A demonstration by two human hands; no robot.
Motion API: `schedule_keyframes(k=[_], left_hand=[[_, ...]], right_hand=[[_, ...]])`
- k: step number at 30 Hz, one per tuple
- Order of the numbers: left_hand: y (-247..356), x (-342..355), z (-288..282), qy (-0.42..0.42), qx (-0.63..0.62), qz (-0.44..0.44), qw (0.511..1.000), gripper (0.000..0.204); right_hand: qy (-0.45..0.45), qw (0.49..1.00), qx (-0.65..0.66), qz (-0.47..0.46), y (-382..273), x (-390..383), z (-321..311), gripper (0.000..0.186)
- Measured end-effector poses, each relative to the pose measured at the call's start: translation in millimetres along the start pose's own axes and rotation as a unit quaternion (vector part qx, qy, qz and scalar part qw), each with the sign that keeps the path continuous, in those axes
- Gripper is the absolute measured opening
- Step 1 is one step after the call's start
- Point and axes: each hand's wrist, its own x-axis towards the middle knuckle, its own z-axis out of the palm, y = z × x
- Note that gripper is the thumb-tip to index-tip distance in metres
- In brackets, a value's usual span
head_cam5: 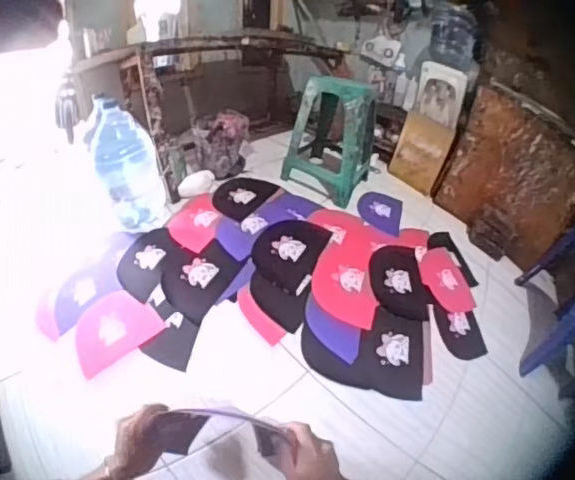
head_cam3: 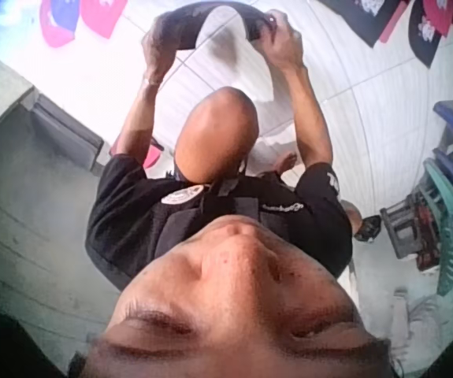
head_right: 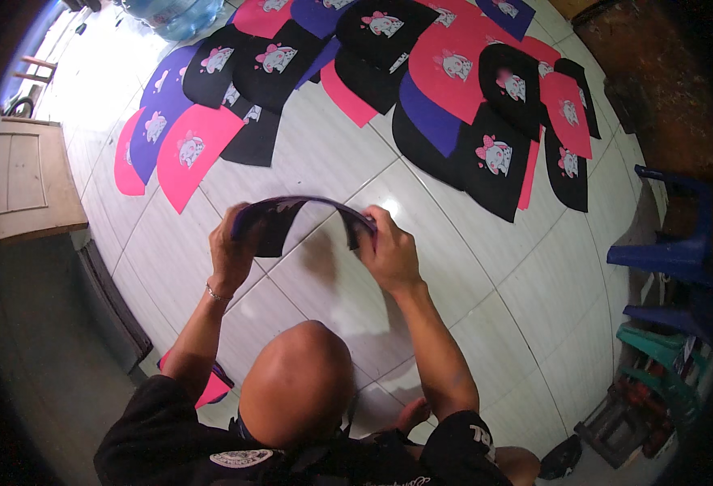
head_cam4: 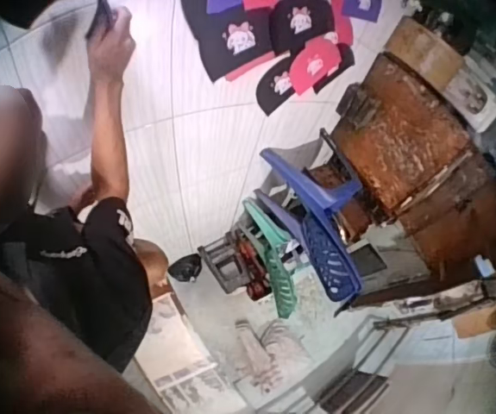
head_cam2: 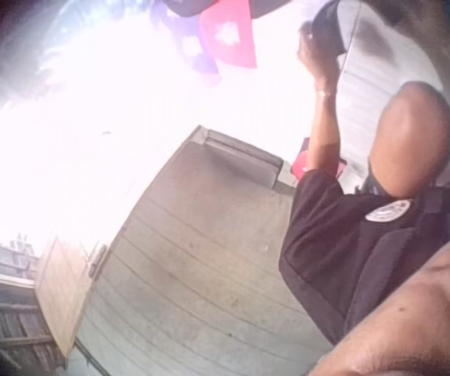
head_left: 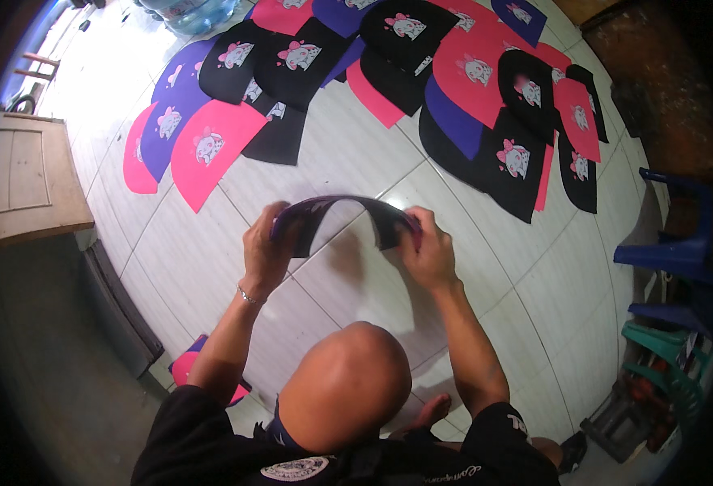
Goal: The person prepares a screen printing frame with ink, uses a squeegee to print designs onto fabric panels, and then organizes the printed panels by hand into stacks on the floor.
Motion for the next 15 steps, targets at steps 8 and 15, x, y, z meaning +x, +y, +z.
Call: schedule_keyframes(k=[8, 15], left_hand=[[1.9, 27.6, -9.3, -0.076, 0.016, 0.028, 0.997, 0.02], [16.1, 29.8, -9.5, 0.02, 0.043, 0.008, 0.999, 0.02]], right_hand=[[-0.064, 0.994, -0.058, -0.069, 27.2, -0.9, -0.7, 0.043], [0.061, 0.994, -0.033, -0.086, 4.8, 14.7, 8.5, 0.023]])
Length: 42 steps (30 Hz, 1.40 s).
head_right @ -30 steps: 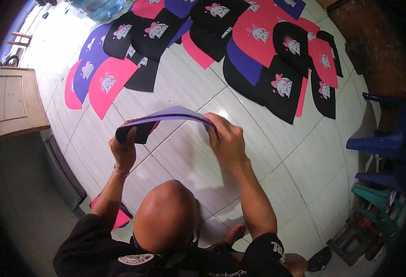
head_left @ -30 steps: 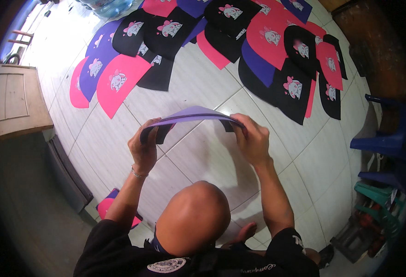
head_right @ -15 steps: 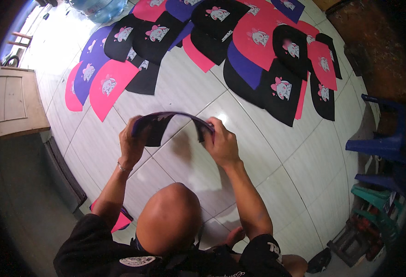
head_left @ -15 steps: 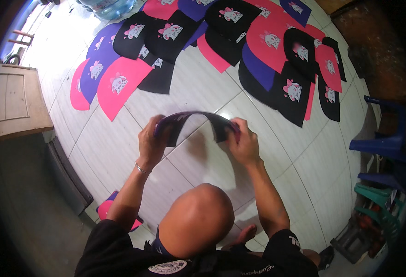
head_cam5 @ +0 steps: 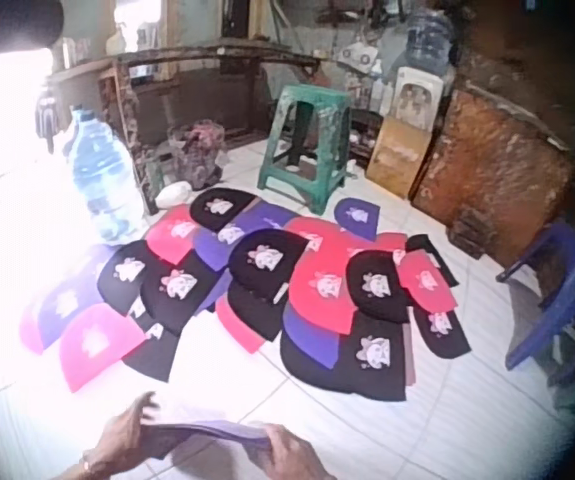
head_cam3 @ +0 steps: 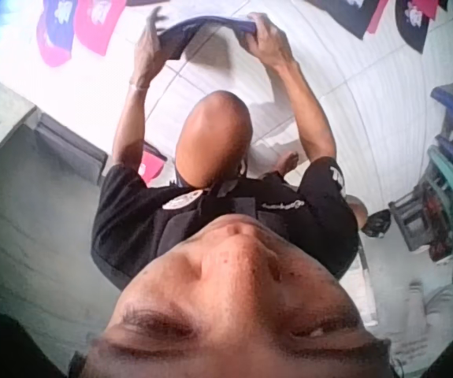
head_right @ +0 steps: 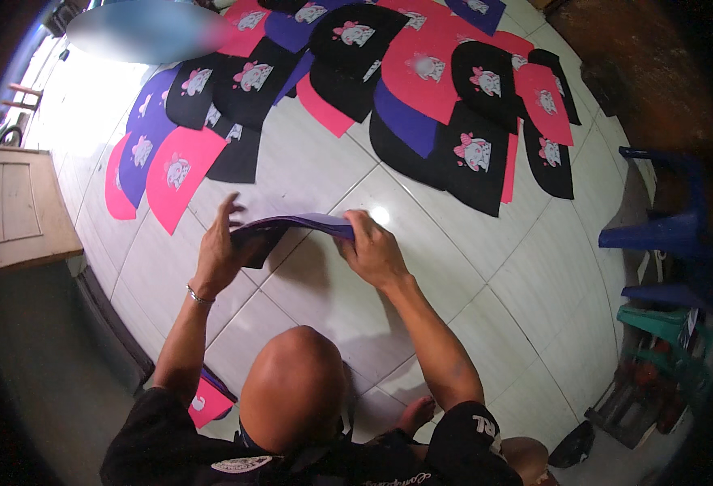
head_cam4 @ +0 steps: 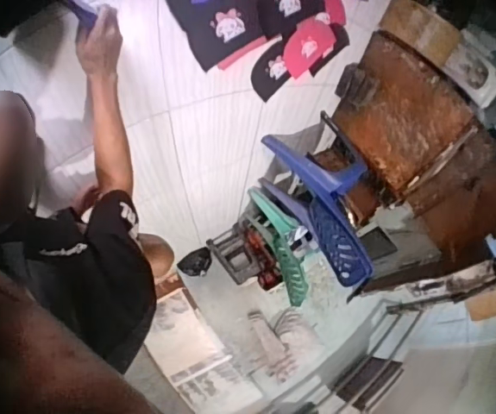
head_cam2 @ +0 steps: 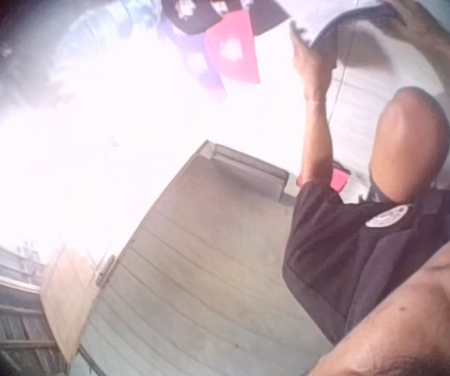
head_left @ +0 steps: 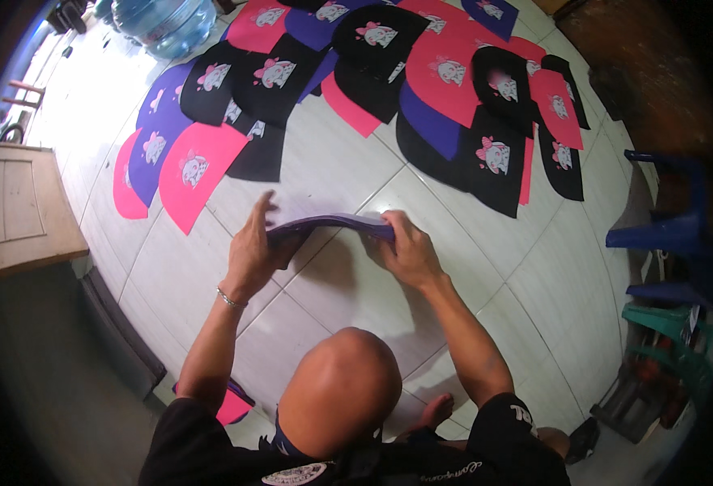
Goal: The person prepares a screen printing frame with ink, uses a squeegee to print designs onto fabric panels, and then organizes the printed panels by hand into stacks on the floor.
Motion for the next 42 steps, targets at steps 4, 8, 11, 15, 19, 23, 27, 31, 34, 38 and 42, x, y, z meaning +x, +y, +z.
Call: schedule_keyframes(k=[4, 8, 11, 15, 19, 23, 27, 31, 34, 38, 42], left_hand=[[-8.1, 24.7, -11.8, -0.223, -0.003, 0.073, 0.972, 0.021], [-45.4, 2.5, -0.9, -0.289, -0.132, -0.203, 0.926, 0.02], [-98.9, -66.4, 48.8, -0.253, -0.317, -0.328, 0.853, 0.021], [-101.4, -126.3, 94.3, -0.189, -0.413, -0.462, 0.762, 0.027], [-29.2, -100.6, 99.2, -0.29, -0.356, -0.448, 0.767, 0.025], [-30.3, -102.1, 137.7, -0.324, -0.171, -0.442, 0.819, 0.031], [23.8, -59.5, 148.9, -0.428, -0.308, -0.464, 0.712, 0.027], [90.7, -41.6, 159.4, -0.435, -0.298, -0.49, 0.695, 0.028], [147.3, -58.6, 178.9, -0.391, -0.374, -0.476, 0.693, 0.027], [201.8, -104.8, 279.3, -0.343, -0.469, -0.462, 0.67, 0.029], [261.6, -160.2, 353.2, -0.321, -0.475, -0.525, 0.629, 0.022]], right_hand=[[-0.112, 0.989, 0.068, 0.07, 1.3, 23.1, -6.0, 0.019], [-0.218, 0.972, -0.069, 0.047, -5.8, 82.0, -25.1, 0.026], [-0.248, 0.961, -0.121, 0.006, 19.4, 92.8, -36.2, 0.033], [-0.363, 0.915, -0.142, 0.104, 41.9, 84.7, -140.3, 0.027], [-0.446, 0.827, -0.294, 0.177, 86.4, 43.3, -291.3, 0.025], [-0.347, 0.842, -0.279, 0.306, 199.3, -15.6, -378.2, 0.038], [-0.111, 0.869, -0.261, 0.404, 351.9, -66.8, -401.0, 0.065], [0.111, 0.813, -0.291, 0.491, 438.0, -43.5, -376.9, 0.089], [0.048, 0.784, -0.286, 0.548, 436.9, -3.2, -353.0, 0.086], [-0.006, 0.816, -0.121, 0.565, 492.1, -31.9, -400.7, 0.067], [0.176, 0.771, 0.322, 0.52, 481.0, -10.6, -420.4, 0.024]])
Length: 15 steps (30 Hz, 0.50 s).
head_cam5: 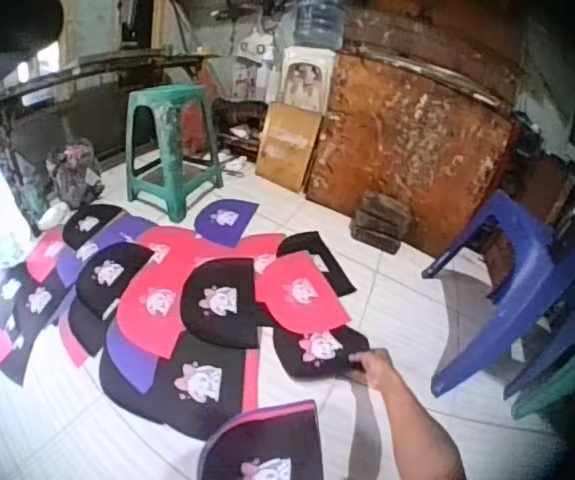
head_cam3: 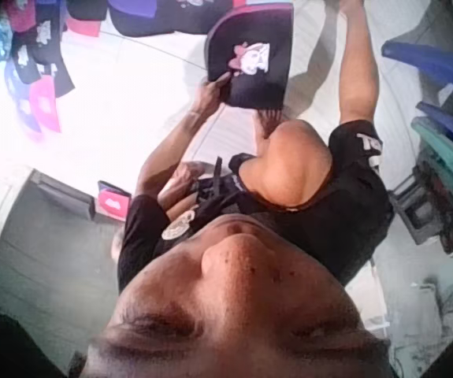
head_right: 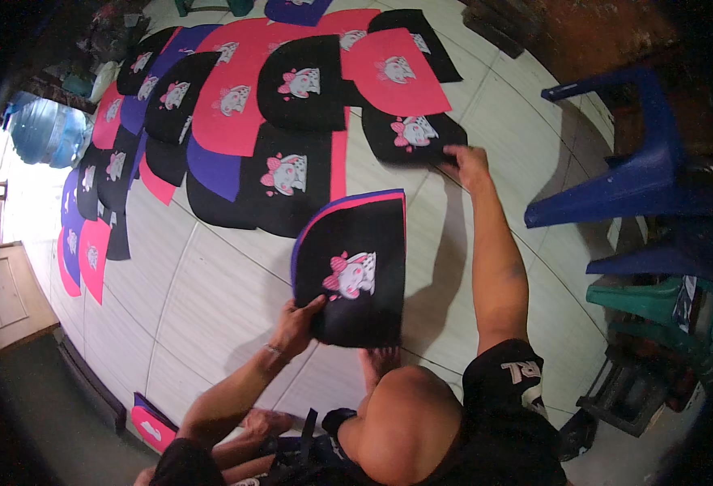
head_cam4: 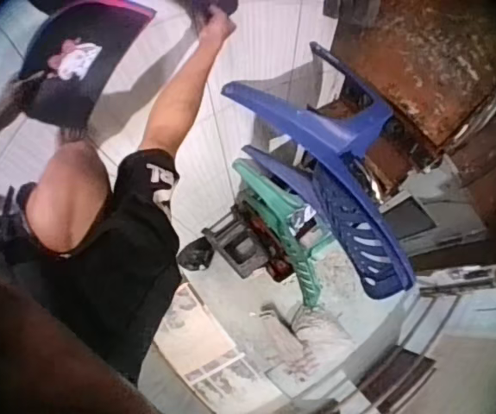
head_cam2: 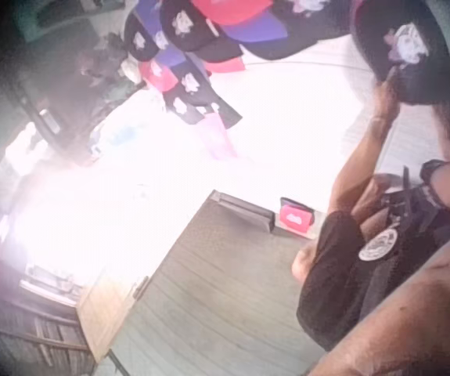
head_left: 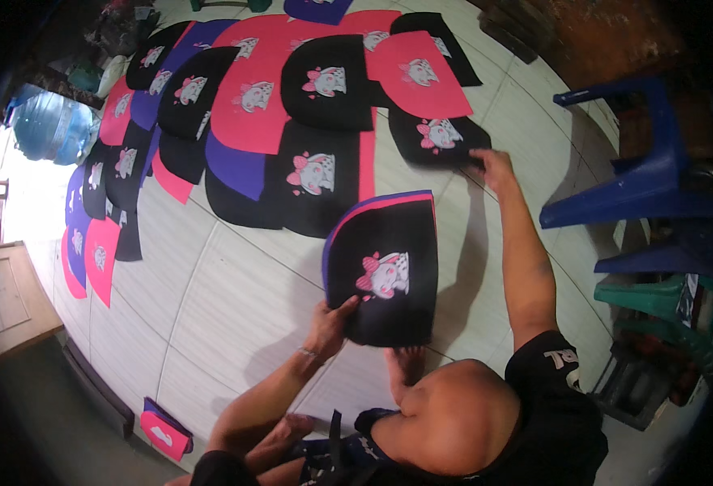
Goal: The person prepares a screen printing frame with ink, uses a squeegee to print designs onto fabric panels, and then organizes the printed panels by hand into stacks on the floor.
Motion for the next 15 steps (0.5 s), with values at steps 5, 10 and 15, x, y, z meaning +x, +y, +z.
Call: schedule_keyframes(k=[5, 10, 15], left_hand=[[-81.3, 81.1, 48.2, -0.001, -0.073, 0.068, 0.995, 0.024], [-77.2, 112.9, 82.9, -0.012, -0.057, 0.064, 0.996, 0.029], [-53.6, 111.0, 132.0, -0.126, -0.18, 0.079, 0.972, 0.078]], right_hand=[[-0.102, 0.986, 0.128, 0.014, -31.9, -53.5, -22.2, 0.015], [-0.032, 0.993, -0.033, -0.105, 64.6, -191.3, -29.4, 0.037], [0.11, 0.981, -0.127, -0.095, 169.9, -226.6, -64.1, 0.034]])
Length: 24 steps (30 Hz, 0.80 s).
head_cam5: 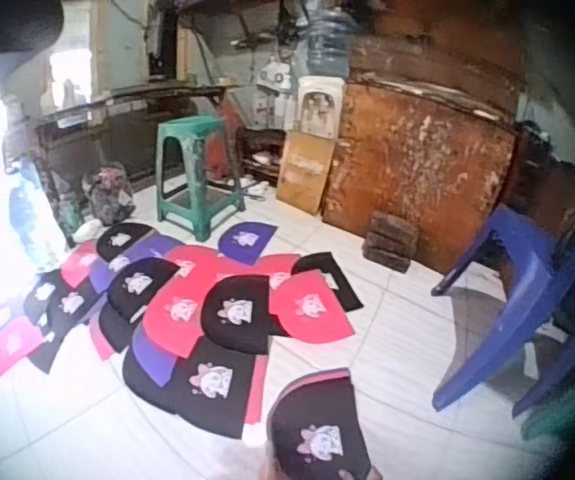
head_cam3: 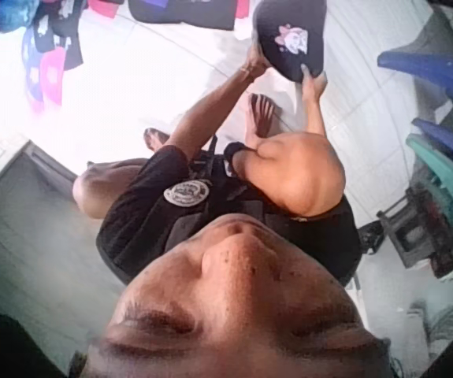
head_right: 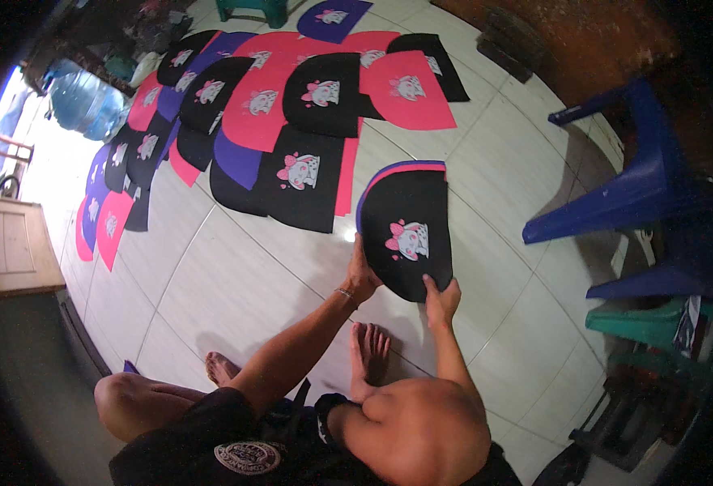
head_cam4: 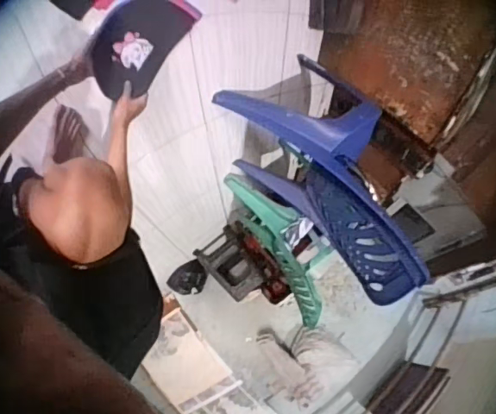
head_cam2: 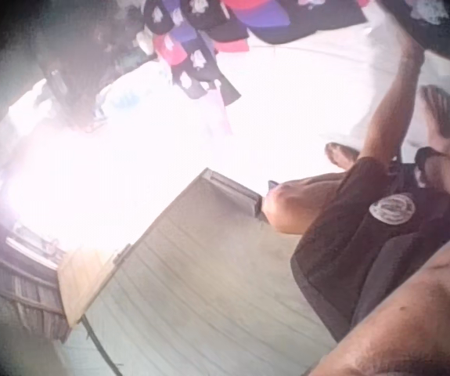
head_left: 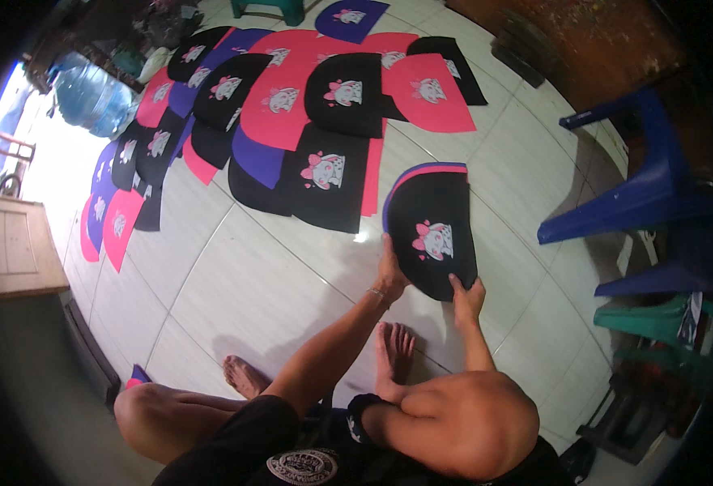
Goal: The person prepares a screen printing frame with ink, uses a squeegee to print designs onto fabric panels, and then organizes the printed panels by hand into stacks on the floor.
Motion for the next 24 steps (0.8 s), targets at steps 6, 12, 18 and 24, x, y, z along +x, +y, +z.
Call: schedule_keyframes(k=[6, 12, 18, 24], left_hand=[[26.8, 13.9, -28.9, 0.127, 0.392, -0.004, 0.911, 0.069], [143.6, -19.4, -70.1, 0.17, 0.692, 0.362, 0.601, 0.049], [156.9, 20.8, -93.1, 0.115, 0.838, 0.325, 0.423, 0.075], [154.0, 6.0, -91.8, 0.127, 0.823, 0.321, 0.451, 0.073]], right_hand=[[0.049, 0.897, -0.426, -0.107, -56.3, 11.3, 9.9, 0.049], [-0.163, 0.927, -0.233, -0.246, -136.2, 58.1, 116.7, 0.056], [-0.091, 0.92, -0.283, -0.255, -108.6, 97.2, 263.2, 0.074], [-0.116, 0.974, -0.19, -0.041, -116.0, 102.7, 308.9, 0.061]])
